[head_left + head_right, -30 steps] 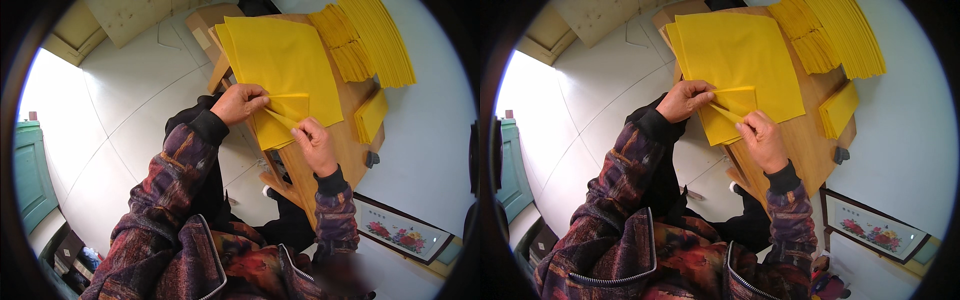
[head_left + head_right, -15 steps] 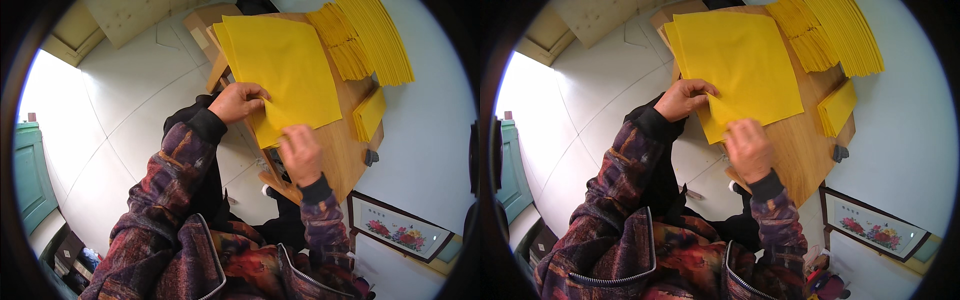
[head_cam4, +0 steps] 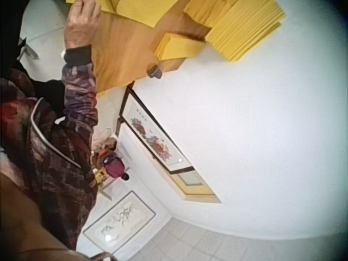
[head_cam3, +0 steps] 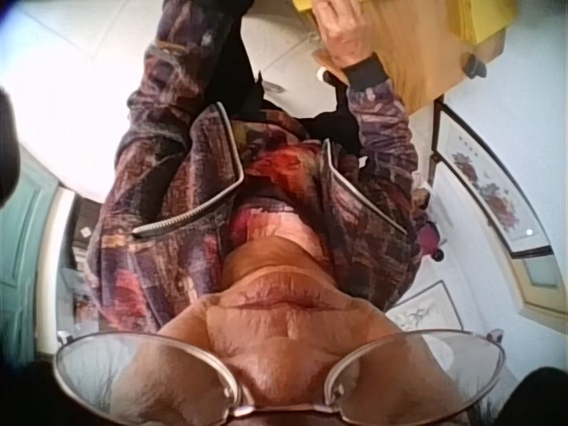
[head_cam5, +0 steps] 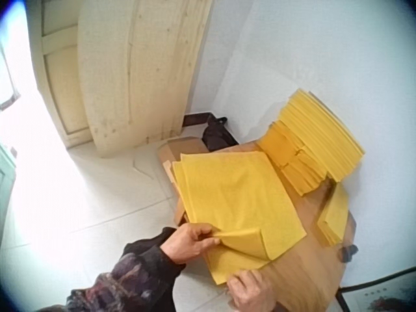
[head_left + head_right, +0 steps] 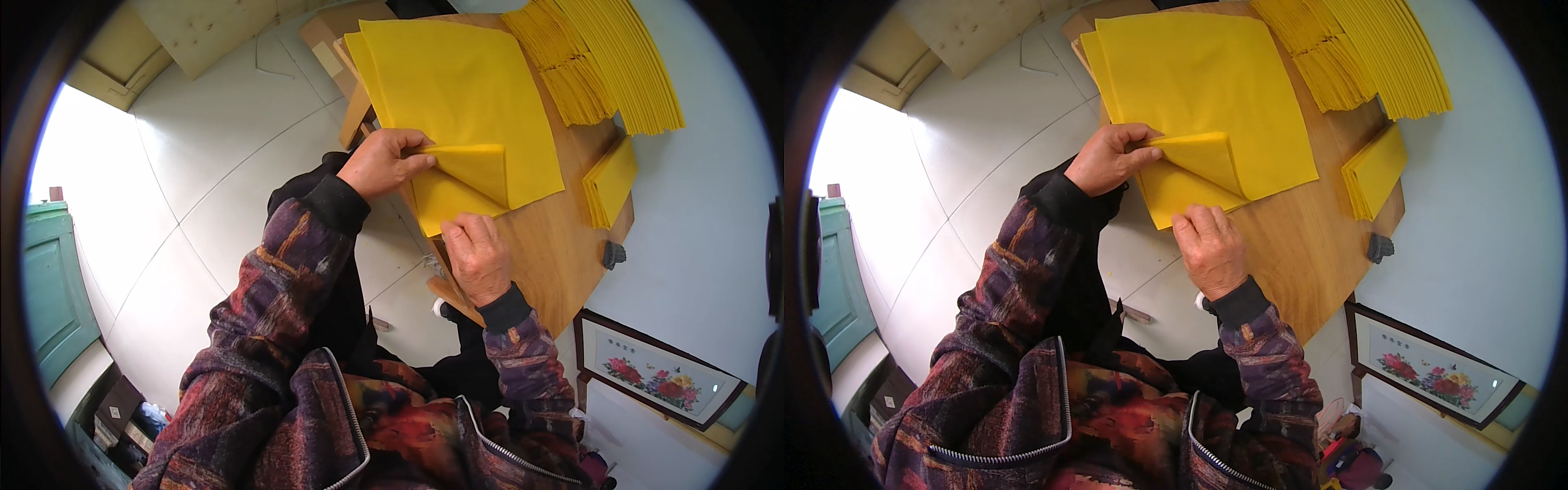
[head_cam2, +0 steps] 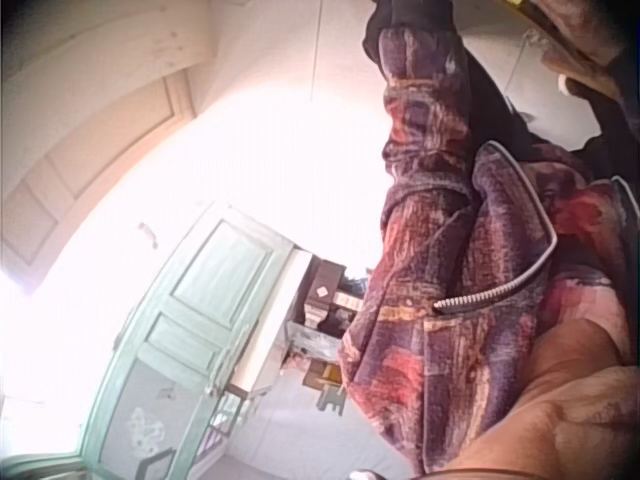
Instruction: The person sits on the floor and folds yellow paper sheets by hand on a wooden table. They fold each sheet in half, smooth the crease, and place it on a growing stack of folded sheets.
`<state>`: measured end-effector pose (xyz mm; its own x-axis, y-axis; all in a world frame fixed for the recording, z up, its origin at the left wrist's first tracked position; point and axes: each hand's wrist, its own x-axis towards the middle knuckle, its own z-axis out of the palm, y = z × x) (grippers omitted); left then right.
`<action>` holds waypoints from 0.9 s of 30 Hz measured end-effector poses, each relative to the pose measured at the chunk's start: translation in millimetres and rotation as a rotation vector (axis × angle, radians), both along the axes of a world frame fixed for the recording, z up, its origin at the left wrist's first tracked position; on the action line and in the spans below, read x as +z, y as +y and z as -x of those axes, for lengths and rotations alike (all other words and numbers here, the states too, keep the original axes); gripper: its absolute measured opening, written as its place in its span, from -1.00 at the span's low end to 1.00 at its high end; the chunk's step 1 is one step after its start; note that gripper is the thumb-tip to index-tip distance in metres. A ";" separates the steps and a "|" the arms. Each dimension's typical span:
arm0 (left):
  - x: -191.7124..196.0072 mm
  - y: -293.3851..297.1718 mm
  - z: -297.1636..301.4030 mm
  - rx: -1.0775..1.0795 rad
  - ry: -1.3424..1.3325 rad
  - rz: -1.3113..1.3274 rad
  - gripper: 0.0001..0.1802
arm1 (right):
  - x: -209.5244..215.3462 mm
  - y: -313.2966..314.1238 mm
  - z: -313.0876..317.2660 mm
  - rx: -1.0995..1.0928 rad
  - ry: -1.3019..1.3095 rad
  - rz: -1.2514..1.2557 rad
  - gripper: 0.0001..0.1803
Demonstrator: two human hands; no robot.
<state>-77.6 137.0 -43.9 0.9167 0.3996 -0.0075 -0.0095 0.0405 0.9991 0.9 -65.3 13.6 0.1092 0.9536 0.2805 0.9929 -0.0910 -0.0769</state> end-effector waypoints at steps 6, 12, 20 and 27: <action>-3.4 -1.6 -1.7 -0.009 -0.052 0.098 -0.78 | 5.6 5.9 -5.9 -0.023 0.197 0.028 -0.91; -4.8 -0.8 -1.6 -0.026 -0.065 0.121 -0.80 | 13.3 10.5 -14.8 -0.165 0.595 0.135 -0.90; -5.9 -0.7 -1.4 -0.023 -0.082 0.097 -0.80 | 29.6 17.9 -38.3 -0.194 0.968 0.239 -0.87; 0.5 0.6 1.5 -0.015 -0.033 0.019 -0.78 | 44.1 30.2 -39.1 -0.330 0.712 -0.046 -0.82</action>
<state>-79.1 137.5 -43.4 0.9224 0.3859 0.0156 -0.0421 0.0603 0.9973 40.0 -35.1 57.8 0.5535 0.8295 0.0747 0.6249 -0.3543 -0.6957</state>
